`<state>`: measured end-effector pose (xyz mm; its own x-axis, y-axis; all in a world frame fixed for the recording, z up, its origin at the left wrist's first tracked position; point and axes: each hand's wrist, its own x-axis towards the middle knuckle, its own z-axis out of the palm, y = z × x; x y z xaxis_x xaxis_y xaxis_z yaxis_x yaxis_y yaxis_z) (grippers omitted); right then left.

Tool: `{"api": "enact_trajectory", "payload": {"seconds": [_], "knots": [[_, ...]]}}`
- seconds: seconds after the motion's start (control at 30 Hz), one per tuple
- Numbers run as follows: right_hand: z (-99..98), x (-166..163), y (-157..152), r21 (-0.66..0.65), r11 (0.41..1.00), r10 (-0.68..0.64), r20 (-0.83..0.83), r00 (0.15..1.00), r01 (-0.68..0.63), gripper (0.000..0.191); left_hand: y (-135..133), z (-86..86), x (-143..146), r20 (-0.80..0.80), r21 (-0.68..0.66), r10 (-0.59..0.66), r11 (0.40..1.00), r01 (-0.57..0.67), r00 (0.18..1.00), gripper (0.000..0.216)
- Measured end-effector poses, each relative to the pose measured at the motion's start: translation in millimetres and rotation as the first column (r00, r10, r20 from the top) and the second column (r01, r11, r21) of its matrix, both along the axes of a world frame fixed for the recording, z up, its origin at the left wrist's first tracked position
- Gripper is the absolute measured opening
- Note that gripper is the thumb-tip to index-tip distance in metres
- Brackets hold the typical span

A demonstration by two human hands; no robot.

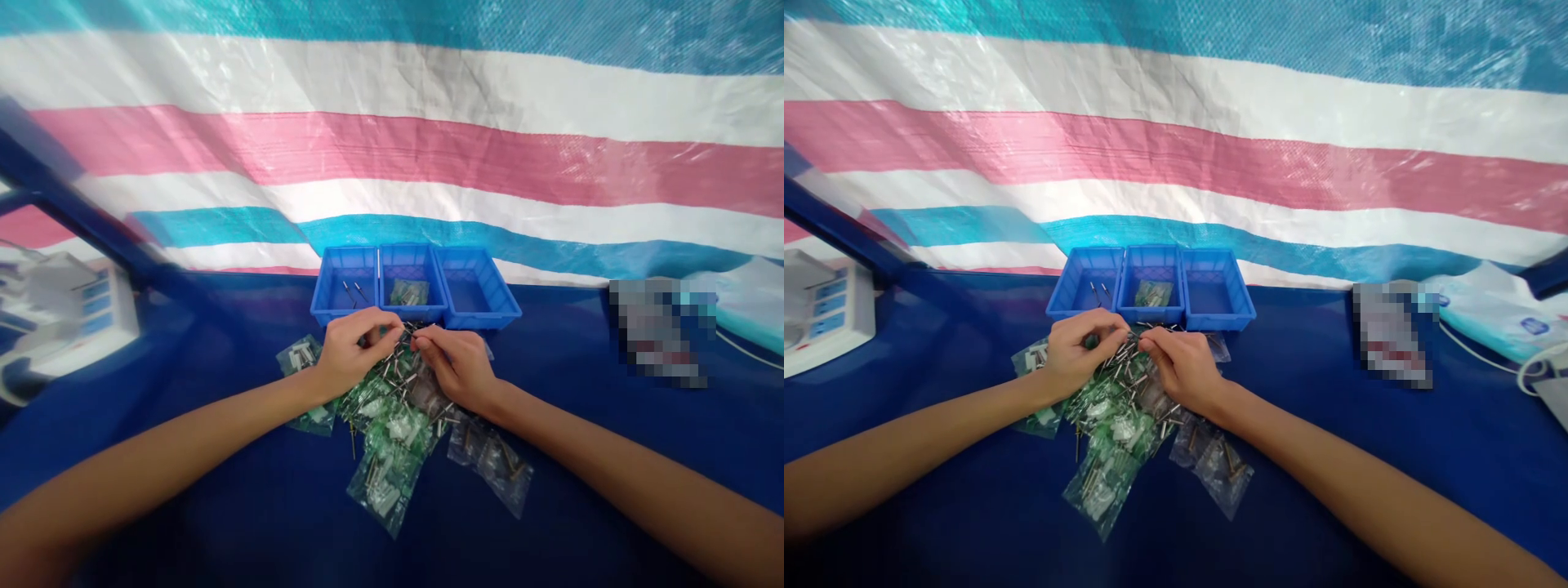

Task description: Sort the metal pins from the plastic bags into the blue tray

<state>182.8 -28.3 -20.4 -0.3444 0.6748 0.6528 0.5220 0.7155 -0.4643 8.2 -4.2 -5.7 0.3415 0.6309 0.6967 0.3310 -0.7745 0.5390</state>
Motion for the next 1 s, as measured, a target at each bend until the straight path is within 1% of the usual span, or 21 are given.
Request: {"api": "enact_trajectory", "payload": {"seconds": [0.53,1.0], "knots": [[-0.5,-0.1,0.4,-0.002,1.0,-0.004,-0.008,1.0,0.004,0.031,0.3,0.5,-0.1,0.025,0.012,-0.02,1.0,0.019,0.999,0.007],[0.3,0.0,-0.5,-0.02,1.0,0.0,-0.008,1.0,0.0,0.032,0.4,-0.4,-0.3,0.008,0.025,0.005,1.0,-0.005,1.0,0.01]]}}
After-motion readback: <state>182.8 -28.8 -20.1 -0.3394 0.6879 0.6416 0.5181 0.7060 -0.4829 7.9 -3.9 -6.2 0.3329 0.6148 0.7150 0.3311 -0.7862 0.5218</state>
